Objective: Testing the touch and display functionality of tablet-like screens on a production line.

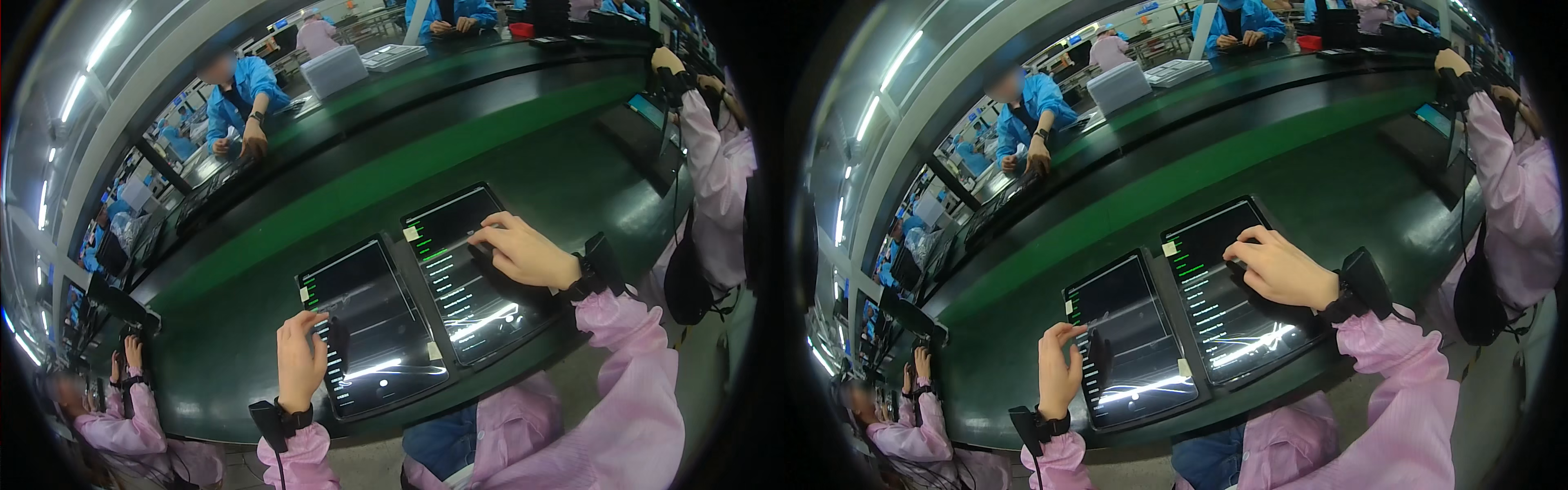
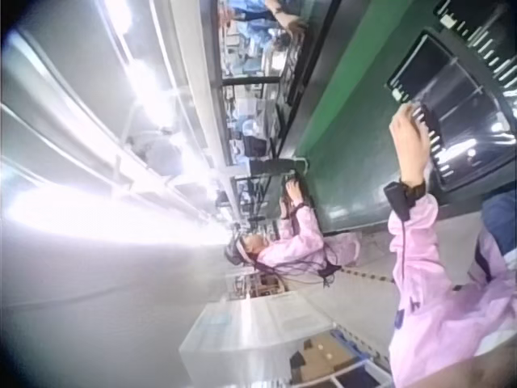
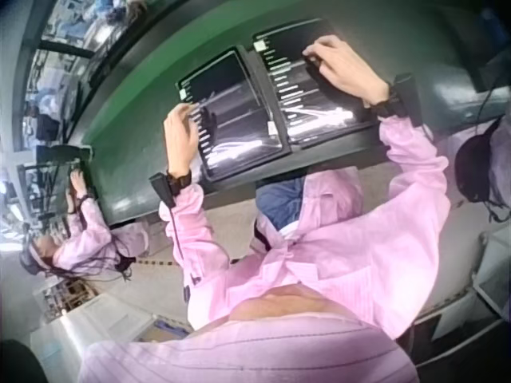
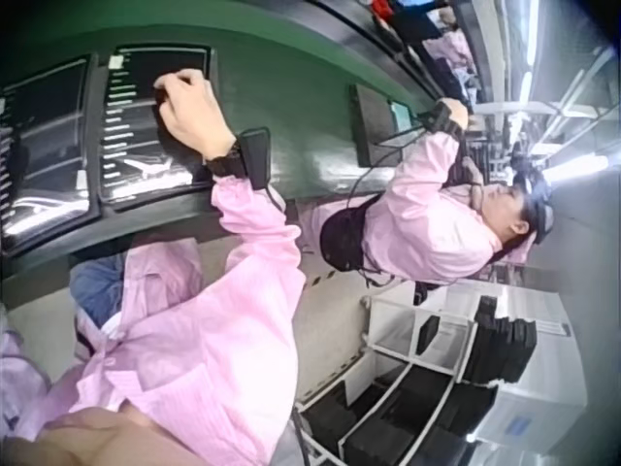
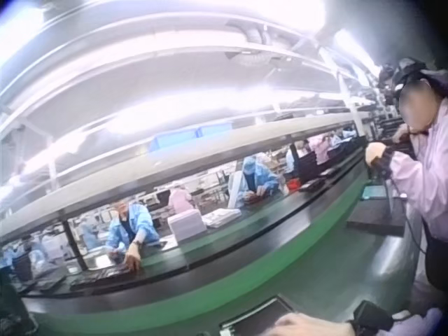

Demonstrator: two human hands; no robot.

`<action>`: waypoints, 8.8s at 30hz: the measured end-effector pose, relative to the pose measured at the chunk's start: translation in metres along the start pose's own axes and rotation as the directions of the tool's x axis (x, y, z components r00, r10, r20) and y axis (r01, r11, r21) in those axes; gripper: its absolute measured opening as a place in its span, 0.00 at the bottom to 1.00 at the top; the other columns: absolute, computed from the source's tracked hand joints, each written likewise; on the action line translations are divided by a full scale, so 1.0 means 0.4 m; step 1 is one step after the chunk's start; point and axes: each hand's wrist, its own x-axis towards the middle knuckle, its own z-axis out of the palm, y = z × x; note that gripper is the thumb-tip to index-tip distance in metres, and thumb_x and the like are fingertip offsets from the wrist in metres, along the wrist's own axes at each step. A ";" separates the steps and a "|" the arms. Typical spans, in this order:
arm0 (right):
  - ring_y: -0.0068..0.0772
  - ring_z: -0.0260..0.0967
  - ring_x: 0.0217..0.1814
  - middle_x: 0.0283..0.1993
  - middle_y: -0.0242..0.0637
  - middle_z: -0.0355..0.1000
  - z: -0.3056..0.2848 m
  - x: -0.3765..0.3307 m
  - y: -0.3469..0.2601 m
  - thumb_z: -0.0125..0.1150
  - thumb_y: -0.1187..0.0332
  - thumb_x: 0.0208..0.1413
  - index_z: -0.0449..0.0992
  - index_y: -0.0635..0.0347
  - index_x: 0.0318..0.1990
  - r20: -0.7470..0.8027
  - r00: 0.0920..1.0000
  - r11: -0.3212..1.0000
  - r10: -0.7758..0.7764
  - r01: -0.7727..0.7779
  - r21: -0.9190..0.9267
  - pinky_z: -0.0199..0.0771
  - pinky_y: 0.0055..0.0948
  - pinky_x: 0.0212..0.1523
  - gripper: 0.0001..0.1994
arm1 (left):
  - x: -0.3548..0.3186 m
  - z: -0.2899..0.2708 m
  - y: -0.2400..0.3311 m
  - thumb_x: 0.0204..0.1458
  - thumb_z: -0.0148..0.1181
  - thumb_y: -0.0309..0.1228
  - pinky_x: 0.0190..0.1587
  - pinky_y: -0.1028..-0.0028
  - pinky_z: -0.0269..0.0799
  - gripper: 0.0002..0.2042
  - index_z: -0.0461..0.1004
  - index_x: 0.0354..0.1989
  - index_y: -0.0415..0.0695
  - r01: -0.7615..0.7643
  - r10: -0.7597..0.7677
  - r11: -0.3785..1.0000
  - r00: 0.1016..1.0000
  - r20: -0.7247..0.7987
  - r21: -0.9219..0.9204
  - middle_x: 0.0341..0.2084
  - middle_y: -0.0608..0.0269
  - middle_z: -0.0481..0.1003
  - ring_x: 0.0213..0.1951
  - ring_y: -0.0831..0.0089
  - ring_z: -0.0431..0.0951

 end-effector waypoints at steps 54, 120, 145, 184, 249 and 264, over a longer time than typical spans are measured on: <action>0.48 0.55 0.60 0.46 0.45 0.69 -0.057 0.132 0.193 0.43 0.71 0.50 0.68 0.60 0.48 0.170 0.966 0.967 0.196 -0.162 -0.196 0.55 0.42 0.60 0.16 | 0.135 0.005 -0.139 0.38 0.44 0.15 0.52 0.65 0.57 0.21 0.61 0.46 0.39 -0.047 0.037 0.989 0.997 0.070 0.141 0.42 0.61 0.74 0.46 0.59 0.67; 0.49 0.56 0.61 0.50 0.50 0.66 0.109 0.217 0.000 0.45 0.67 0.53 0.63 0.63 0.51 0.120 0.991 0.989 -0.060 0.076 -0.129 0.58 0.46 0.57 0.18 | 0.248 0.131 0.081 0.44 0.48 0.19 0.53 0.63 0.58 0.21 0.61 0.50 0.39 -0.106 0.116 0.992 0.980 0.160 -0.070 0.46 0.55 0.70 0.50 0.57 0.66; 0.51 0.56 0.59 0.45 0.47 0.68 0.016 -0.142 -0.207 0.50 0.67 0.50 0.64 0.68 0.50 0.322 0.878 0.914 -0.354 0.398 -0.082 0.55 0.50 0.58 0.20 | -0.108 0.016 0.295 0.40 0.47 0.16 0.49 0.63 0.59 0.23 0.64 0.50 0.36 -0.143 0.184 0.979 0.927 0.328 -0.146 0.44 0.54 0.69 0.45 0.57 0.67; 0.54 0.56 0.58 0.49 0.50 0.68 0.018 0.089 0.060 0.44 0.67 0.51 0.63 0.63 0.53 0.091 0.989 0.962 0.119 -0.092 -0.259 0.53 0.47 0.59 0.20 | 0.103 0.068 -0.003 0.40 0.51 0.20 0.49 0.62 0.60 0.22 0.62 0.49 0.38 -0.067 0.057 0.976 0.997 0.051 0.207 0.40 0.60 0.75 0.46 0.60 0.69; 0.51 0.64 0.49 0.41 0.51 0.69 -0.013 -0.103 -0.117 0.50 0.73 0.47 0.67 0.61 0.50 0.295 0.909 0.946 -0.296 0.322 -0.045 0.66 0.41 0.50 0.19 | -0.079 -0.029 0.210 0.38 0.53 0.19 0.54 0.60 0.58 0.25 0.66 0.51 0.43 -0.243 0.228 0.970 0.904 0.362 -0.005 0.42 0.53 0.71 0.48 0.58 0.67; 0.44 0.66 0.47 0.40 0.44 0.71 -0.113 -0.135 -0.075 0.49 0.71 0.50 0.67 0.61 0.50 0.224 0.970 0.987 -0.092 0.118 -0.105 0.63 0.40 0.53 0.17 | 0.106 0.002 -0.020 0.42 0.47 0.18 0.57 0.62 0.55 0.25 0.60 0.54 0.38 -0.114 0.106 0.986 0.992 0.068 0.125 0.47 0.55 0.71 0.53 0.57 0.65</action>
